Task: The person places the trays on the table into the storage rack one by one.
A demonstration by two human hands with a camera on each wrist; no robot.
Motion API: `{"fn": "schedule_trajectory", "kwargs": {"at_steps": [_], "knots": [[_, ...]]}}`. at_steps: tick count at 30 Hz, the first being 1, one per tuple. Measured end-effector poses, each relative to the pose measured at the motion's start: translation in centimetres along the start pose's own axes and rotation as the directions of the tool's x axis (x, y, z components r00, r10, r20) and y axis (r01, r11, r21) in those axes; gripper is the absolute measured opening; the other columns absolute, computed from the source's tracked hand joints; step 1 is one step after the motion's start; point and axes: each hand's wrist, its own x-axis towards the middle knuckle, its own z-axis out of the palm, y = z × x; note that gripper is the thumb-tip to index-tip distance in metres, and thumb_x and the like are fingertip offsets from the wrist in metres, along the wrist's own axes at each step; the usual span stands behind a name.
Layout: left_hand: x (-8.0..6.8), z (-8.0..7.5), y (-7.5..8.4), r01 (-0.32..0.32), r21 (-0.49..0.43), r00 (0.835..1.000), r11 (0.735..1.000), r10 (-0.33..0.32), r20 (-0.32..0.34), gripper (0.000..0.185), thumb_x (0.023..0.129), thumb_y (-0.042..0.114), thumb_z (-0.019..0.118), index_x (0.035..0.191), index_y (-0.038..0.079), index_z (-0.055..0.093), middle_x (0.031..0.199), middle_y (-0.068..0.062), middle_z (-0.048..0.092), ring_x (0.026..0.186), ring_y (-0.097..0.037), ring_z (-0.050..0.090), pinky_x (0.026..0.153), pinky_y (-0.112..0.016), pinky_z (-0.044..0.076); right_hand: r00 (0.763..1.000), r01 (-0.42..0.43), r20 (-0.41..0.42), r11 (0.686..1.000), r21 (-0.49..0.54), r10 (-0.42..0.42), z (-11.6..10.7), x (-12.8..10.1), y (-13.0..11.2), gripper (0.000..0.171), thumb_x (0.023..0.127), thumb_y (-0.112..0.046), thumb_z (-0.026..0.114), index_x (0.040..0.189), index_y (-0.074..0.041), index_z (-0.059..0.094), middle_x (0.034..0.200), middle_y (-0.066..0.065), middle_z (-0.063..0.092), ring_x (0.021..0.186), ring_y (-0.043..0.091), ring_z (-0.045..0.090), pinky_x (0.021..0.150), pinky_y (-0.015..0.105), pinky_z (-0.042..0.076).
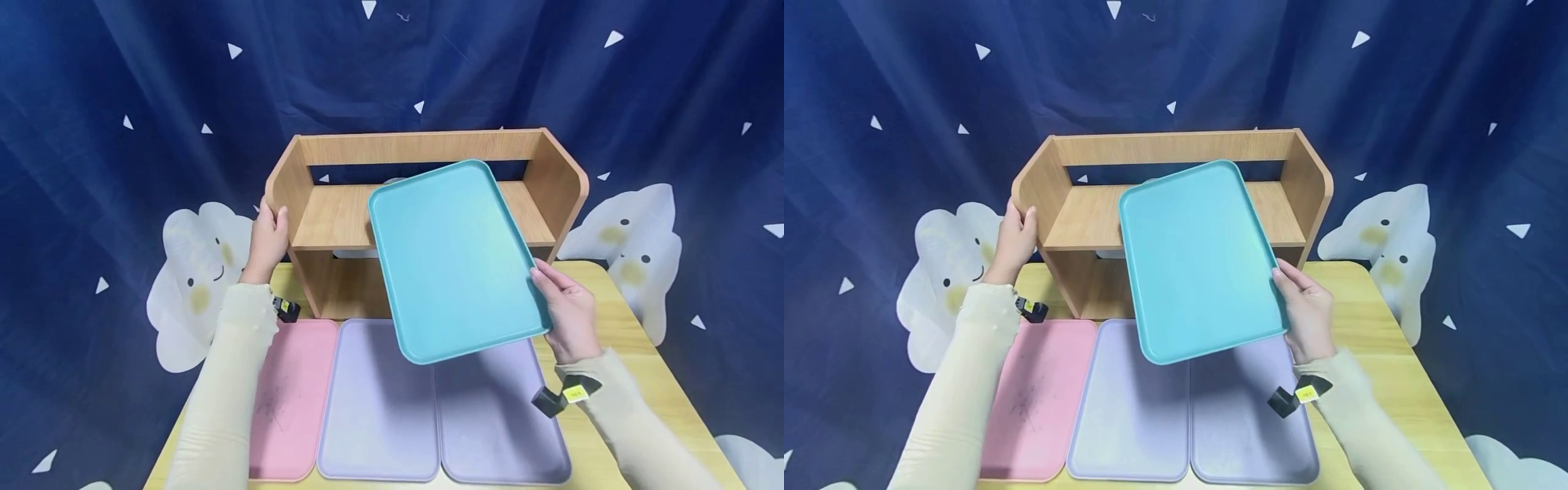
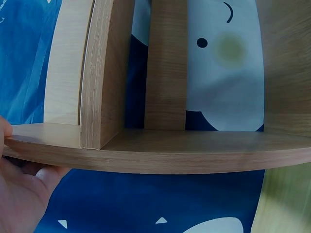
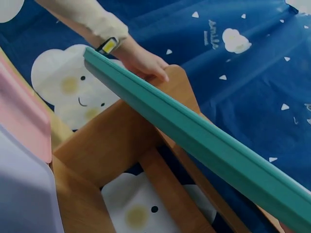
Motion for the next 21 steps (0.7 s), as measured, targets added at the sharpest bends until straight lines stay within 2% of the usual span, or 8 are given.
{"fn": "schedule_trajectory", "kwargs": {"at_steps": [5, 13, 21], "knots": [[-0.1, 0.1, 0.0, -0.006, -0.001, 1.000, 1.000, 0.006, -0.013, 0.054, 0.101, 0.032, 0.033, 0.150, 0.013, 0.020, 0.145, -0.019, 0.039, 0.125, -0.034, 0.047, 0.101, -0.047, 0.040, 0.998, 0.008, -0.056, 1.000, -0.025, -0.009, 1.9, 0.7, 0.2, 0.035, 0.081, -0.019, 0.075, 0.115, -0.012, 0.069, 0.093, -0.003, 0.069, 0.073, 0.010, 0.068, 0.062, 0.028, 0.056], [-0.1, 0.2, -0.2, -0.022, 0.012, 0.999, 1.000, 0.022, -0.023, 0.053, 0.102, 0.029, 0.034, 0.149, 0.009, 0.022, 0.143, -0.021, 0.040, 0.123, -0.033, 0.048, 0.100, -0.045, 0.041, 0.997, 0.039, -0.065, 0.999, -0.033, -0.041, 4.3, 1.8, 1.1, 0.031, 0.085, -0.016, 0.071, 0.115, -0.010, 0.069, 0.092, -0.001, 0.069, 0.072, 0.011, 0.066, 0.061, 0.028, 0.056], [-0.1, 0.2, 0.0, -0.006, -0.011, 1.000, 1.000, 0.006, -0.024, 0.054, 0.101, 0.031, 0.035, 0.150, 0.013, 0.020, 0.144, -0.019, 0.040, 0.124, -0.033, 0.048, 0.100, -0.046, 0.041, 0.998, 0.043, -0.053, 0.999, -0.018, -0.044, 6.4, 2.5, 2.2, 0.032, 0.088, -0.013, 0.066, 0.119, -0.004, 0.065, 0.096, -0.001, 0.067, 0.079, 0.010, 0.063, 0.064, 0.023, 0.055]]}}
